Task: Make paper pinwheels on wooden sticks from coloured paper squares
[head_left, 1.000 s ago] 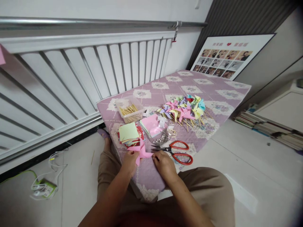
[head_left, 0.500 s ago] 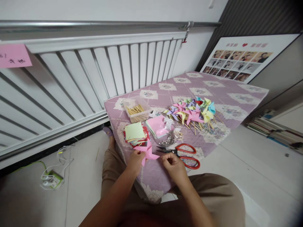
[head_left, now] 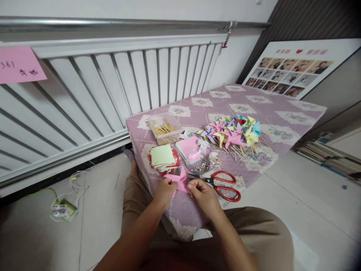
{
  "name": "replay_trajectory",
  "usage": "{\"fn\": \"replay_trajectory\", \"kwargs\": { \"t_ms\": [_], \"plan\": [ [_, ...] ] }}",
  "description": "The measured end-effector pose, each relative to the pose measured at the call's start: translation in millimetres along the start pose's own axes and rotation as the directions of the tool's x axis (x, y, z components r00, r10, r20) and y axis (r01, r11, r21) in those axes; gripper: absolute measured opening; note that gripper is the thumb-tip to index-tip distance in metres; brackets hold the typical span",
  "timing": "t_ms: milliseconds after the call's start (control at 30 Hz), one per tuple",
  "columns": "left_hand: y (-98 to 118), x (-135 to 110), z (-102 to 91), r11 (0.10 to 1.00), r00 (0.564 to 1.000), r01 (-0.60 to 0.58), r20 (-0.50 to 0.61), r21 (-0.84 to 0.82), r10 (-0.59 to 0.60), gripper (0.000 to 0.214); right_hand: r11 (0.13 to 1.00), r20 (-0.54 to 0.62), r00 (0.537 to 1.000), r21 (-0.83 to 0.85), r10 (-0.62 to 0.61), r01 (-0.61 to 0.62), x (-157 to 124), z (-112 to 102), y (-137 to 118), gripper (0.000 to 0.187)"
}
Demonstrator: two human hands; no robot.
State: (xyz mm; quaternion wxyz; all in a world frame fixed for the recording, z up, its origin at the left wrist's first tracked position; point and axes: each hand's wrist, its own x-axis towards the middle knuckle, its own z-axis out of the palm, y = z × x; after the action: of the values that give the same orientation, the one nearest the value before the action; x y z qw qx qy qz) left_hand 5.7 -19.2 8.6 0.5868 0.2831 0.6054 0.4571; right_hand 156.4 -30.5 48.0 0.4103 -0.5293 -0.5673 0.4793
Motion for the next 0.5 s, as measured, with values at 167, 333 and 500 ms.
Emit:
{"fn": "replay_trajectory", "kwargs": {
  "t_ms": [167, 333, 500],
  "plan": [
    [1, -2, 0.2, 0.996, 0.998, -0.053, 0.018, 0.077, 0.052, 0.006, 0.987, 0.018, 0.995, -0.129, -0.097, 0.098, 3, 10, -6, 0.012],
    [-2, 0, -0.7, 0.994, 0.997, -0.068, 0.046, 0.082, 0.064, 0.005, 0.908, 0.062, 0.971, -0.345, -0.232, 0.239, 5, 17, -6, 0.015],
    [-7, 4, -1.3, 0.995, 0.996, -0.064, 0.07, 0.073, 0.059, 0.006, 0.837, 0.124, 0.944, -0.437, -0.305, 0.328, 7, 20, -5, 0.017]
  ]
}}
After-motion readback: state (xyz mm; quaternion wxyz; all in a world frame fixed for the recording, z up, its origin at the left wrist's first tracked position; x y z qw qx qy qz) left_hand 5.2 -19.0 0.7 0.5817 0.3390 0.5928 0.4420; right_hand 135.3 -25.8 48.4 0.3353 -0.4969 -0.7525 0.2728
